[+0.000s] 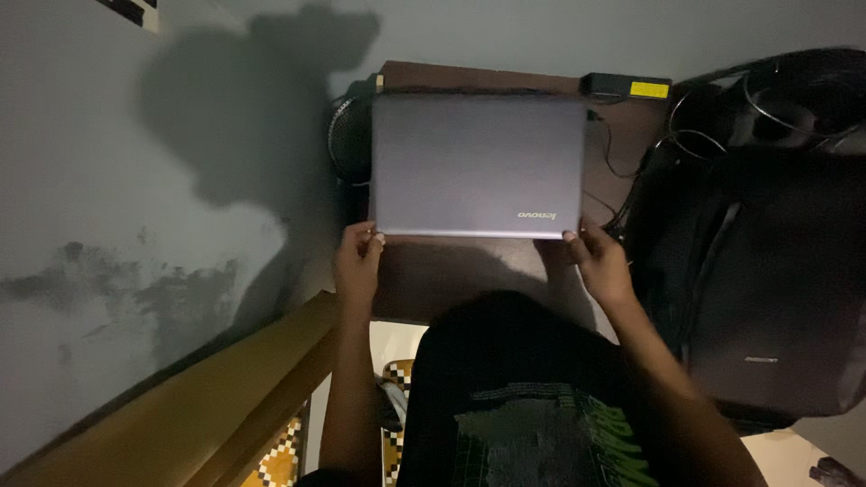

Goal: The person opens a backpack on the desk and zips a compartment, then closes the laptop and places it into the backpack. They then take a laptop cooling pad out of the backpack, connect its cable, and turn the pad over on the desk.

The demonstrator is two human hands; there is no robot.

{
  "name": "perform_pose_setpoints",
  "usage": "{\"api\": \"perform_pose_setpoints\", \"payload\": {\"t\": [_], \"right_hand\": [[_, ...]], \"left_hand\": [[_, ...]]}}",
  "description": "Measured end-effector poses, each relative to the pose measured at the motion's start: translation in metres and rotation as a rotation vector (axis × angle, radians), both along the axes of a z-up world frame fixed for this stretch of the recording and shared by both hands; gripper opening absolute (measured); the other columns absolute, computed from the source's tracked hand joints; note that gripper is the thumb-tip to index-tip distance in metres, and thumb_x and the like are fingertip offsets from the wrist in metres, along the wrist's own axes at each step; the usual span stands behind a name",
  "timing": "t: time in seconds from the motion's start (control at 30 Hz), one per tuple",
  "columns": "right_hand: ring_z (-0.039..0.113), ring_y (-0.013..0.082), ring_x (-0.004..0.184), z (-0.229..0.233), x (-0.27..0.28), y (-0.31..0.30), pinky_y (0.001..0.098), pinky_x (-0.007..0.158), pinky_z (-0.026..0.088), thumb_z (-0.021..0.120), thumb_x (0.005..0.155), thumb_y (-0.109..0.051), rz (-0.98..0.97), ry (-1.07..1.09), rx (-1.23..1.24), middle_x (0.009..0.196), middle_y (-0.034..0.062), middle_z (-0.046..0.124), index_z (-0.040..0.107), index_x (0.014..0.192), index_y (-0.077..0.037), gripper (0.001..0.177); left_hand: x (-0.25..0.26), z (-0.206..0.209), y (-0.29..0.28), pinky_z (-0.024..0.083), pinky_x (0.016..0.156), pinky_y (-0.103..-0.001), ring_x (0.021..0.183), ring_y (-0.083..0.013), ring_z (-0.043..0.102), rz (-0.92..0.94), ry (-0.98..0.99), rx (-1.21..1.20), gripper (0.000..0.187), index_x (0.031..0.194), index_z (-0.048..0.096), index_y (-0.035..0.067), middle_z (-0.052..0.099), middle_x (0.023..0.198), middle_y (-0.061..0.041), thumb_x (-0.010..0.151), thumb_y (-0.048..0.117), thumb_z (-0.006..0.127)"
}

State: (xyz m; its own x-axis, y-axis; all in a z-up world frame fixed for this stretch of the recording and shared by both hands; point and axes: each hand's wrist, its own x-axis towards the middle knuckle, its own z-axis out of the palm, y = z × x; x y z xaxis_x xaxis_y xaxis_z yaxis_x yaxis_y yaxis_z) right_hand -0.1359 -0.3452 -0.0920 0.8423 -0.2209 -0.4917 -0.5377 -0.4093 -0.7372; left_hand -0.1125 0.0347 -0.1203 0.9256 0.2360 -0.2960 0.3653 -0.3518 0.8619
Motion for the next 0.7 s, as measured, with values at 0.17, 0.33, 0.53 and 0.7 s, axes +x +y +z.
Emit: {"api": "perform_pose_setpoints", "payload": {"t": [0.17, 0.33, 0.53, 0.7], "right_hand": [[0.073, 0.0296, 0.101, -0.014, 0.0, 0.001, 0.0402, 0.087, 0.058, 0.059, 0.103, -0.025, 0.1, -0.01, -0.174, 0.119, 0.024, 0.072, 0.046, 0.154, -0.007, 0.056], [0.074, 0.0329, 0.105, -0.035, -0.004, 0.004, 0.043, 0.087, 0.058, 0.06, 0.104, -0.026, 0.112, -0.128, -0.213, 0.117, 0.0266, 0.071, 0.049, 0.152, -0.008, 0.053], [0.071, 0.0332, 0.104, -0.038, -0.007, 0.009, 0.0422, 0.084, 0.057, 0.06, 0.103, -0.029, 0.115, -0.062, -0.265, 0.114, 0.0246, 0.072, 0.051, 0.148, -0.006, 0.051], [0.074, 0.0306, 0.102, -0.031, -0.004, 0.011, 0.0394, 0.087, 0.057, 0.062, 0.103, -0.029, 0.077, -0.107, -0.182, 0.112, 0.0216, 0.074, 0.056, 0.145, -0.006, 0.049]], "left_hand": [[-0.004, -0.027, 0.004, 0.054, 0.077, -0.032, 0.085, -0.015, 0.067, -0.026, -0.014, 0.114, 0.023, 0.12, 0.065, 0.01, 0.072, 0.096, -0.005, 0.099, 0.019, 0.068], [-0.001, -0.04, 0.001, 0.053, 0.076, -0.036, 0.084, -0.0225, 0.067, -0.121, -0.099, 0.22, 0.015, 0.112, 0.065, 0.006, 0.072, 0.096, -0.01, 0.101, 0.017, 0.063], [0.003, -0.042, -0.003, 0.052, 0.077, -0.038, 0.085, -0.0285, 0.068, -0.189, -0.215, 0.288, 0.013, 0.105, 0.065, 0.005, 0.071, 0.097, -0.013, 0.1, 0.016, 0.062], [0.002, -0.041, -0.003, 0.052, 0.078, -0.038, 0.083, -0.0262, 0.066, -0.174, -0.241, 0.229, 0.012, 0.107, 0.063, 0.004, 0.068, 0.093, -0.012, 0.102, 0.015, 0.06]]}}
